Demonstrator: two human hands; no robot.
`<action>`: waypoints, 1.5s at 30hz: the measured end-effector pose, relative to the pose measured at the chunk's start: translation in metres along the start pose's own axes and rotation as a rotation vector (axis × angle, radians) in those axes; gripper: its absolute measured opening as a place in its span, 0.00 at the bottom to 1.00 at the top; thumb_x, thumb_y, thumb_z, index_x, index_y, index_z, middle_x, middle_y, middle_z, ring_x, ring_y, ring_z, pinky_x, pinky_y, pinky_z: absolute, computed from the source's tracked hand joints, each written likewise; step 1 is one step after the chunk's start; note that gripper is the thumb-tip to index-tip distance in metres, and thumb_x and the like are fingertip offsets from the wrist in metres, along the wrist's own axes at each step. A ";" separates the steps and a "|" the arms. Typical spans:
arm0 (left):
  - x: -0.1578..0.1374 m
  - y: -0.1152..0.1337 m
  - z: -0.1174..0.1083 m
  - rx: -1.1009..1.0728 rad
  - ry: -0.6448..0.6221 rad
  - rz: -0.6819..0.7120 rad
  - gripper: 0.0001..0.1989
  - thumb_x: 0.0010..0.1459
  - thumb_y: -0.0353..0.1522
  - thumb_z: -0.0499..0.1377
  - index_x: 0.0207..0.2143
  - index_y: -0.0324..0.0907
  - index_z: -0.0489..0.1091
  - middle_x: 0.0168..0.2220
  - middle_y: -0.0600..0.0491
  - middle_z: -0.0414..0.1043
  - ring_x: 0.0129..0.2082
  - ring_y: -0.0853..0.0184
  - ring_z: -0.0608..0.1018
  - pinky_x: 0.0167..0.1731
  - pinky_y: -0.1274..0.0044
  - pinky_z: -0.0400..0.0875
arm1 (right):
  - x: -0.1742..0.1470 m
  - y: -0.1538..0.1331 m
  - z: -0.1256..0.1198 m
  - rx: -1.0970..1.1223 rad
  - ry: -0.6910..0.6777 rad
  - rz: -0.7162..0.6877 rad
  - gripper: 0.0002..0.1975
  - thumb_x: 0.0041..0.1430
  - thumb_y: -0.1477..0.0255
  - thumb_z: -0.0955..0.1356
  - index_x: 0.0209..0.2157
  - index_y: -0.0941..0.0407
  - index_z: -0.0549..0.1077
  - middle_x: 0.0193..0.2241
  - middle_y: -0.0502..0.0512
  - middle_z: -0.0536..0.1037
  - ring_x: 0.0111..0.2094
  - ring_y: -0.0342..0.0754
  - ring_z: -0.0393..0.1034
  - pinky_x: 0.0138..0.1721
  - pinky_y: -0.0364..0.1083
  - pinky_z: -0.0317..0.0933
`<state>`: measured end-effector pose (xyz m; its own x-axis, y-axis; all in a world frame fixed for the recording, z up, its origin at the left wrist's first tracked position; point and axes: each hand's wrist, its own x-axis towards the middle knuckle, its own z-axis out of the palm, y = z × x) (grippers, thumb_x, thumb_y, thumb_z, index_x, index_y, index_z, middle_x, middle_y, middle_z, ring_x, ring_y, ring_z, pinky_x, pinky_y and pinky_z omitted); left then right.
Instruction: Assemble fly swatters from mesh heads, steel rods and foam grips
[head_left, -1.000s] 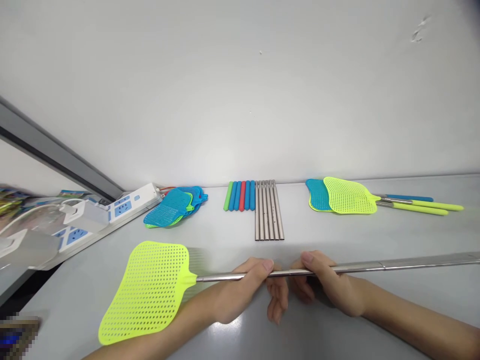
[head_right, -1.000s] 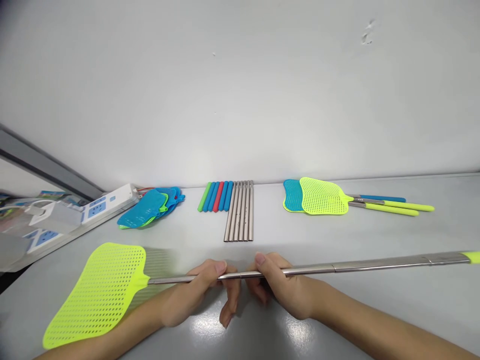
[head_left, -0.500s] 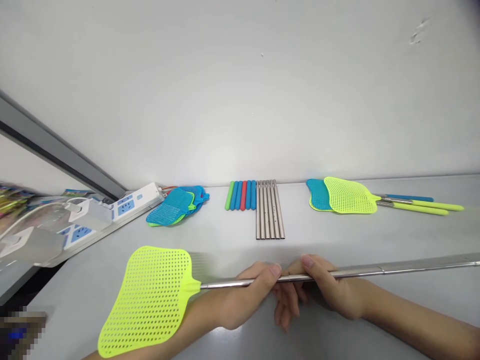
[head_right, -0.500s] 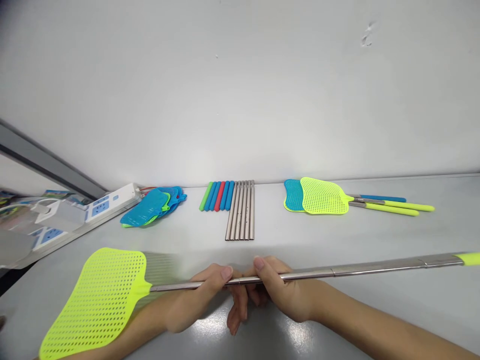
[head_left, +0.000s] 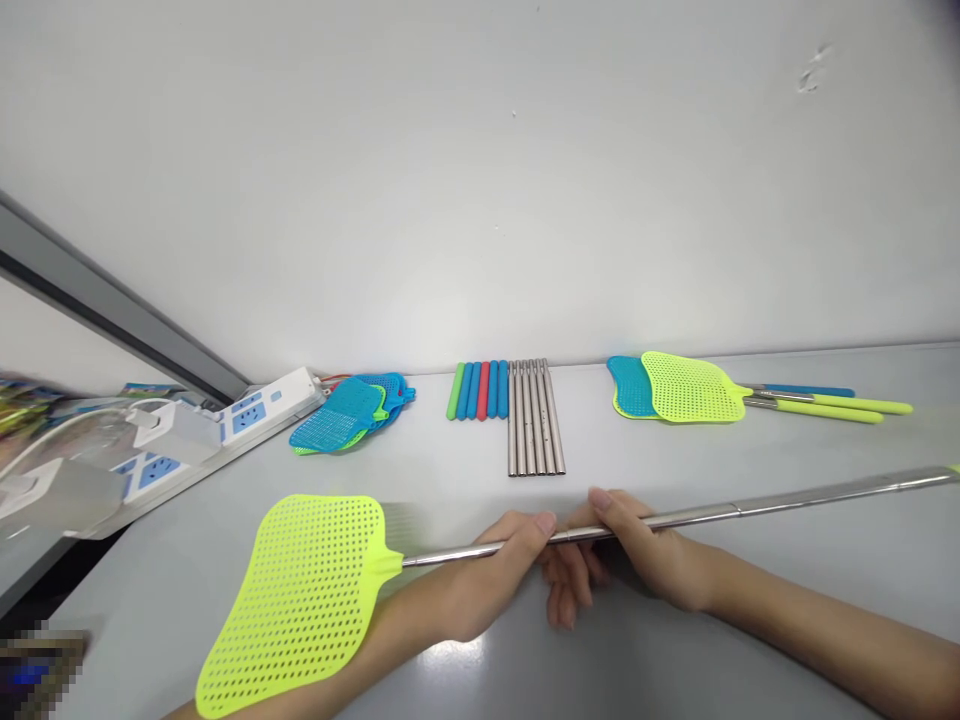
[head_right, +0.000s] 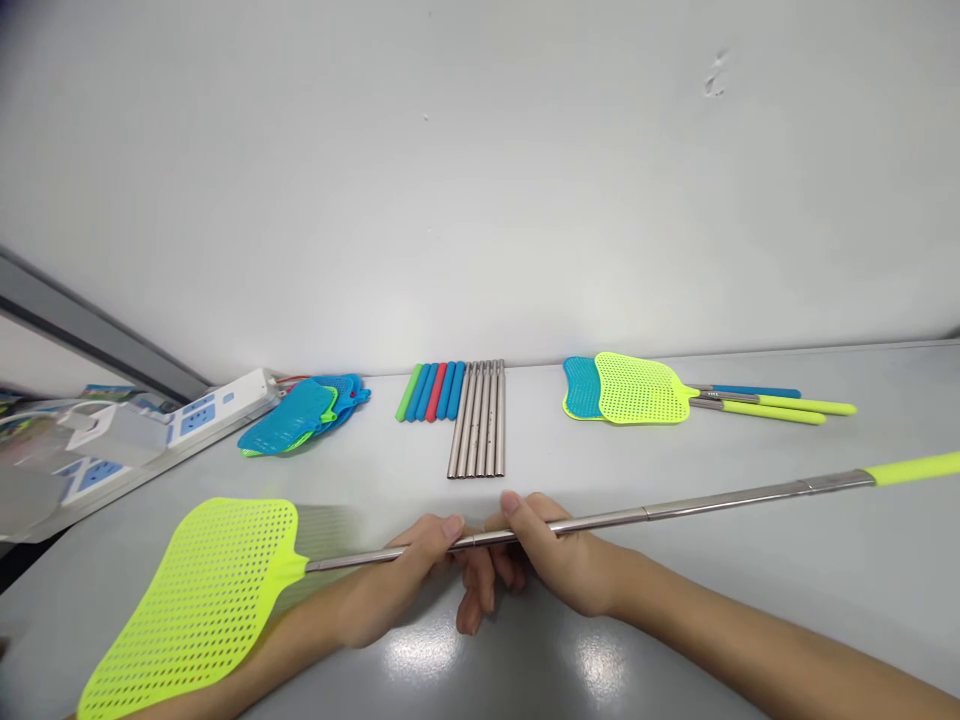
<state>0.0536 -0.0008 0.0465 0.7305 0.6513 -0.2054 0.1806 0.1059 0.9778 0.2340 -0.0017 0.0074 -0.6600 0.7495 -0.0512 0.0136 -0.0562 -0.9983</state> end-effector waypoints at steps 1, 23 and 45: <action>0.001 -0.001 0.000 -0.005 0.008 -0.002 0.29 0.62 0.39 0.34 0.29 0.37 0.72 0.21 0.52 0.69 0.27 0.68 0.70 0.36 0.76 0.62 | 0.001 0.000 0.000 0.011 0.012 0.000 0.32 0.60 0.56 0.46 0.16 0.59 0.65 0.15 0.52 0.65 0.20 0.43 0.59 0.24 0.43 0.55; 0.016 -0.022 0.000 -0.625 0.351 0.091 0.18 0.57 0.35 0.45 0.19 0.37 0.64 0.13 0.56 0.58 0.17 0.72 0.64 0.21 0.79 0.59 | 0.013 -0.002 -0.009 0.606 0.272 -0.042 0.21 0.55 0.72 0.56 0.10 0.59 0.61 0.09 0.48 0.58 0.14 0.43 0.59 0.19 0.43 0.49; 0.003 -0.003 -0.006 -0.137 -0.158 0.062 0.27 0.61 0.41 0.35 0.29 0.36 0.69 0.23 0.49 0.67 0.26 0.66 0.70 0.33 0.72 0.62 | -0.005 0.004 -0.005 0.144 -0.011 -0.026 0.30 0.61 0.60 0.47 0.15 0.59 0.64 0.16 0.53 0.66 0.23 0.45 0.62 0.31 0.47 0.57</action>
<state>0.0516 0.0054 0.0430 0.8333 0.5355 -0.1377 0.0487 0.1770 0.9830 0.2411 -0.0023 0.0038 -0.6668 0.7448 -0.0238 -0.1115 -0.1313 -0.9851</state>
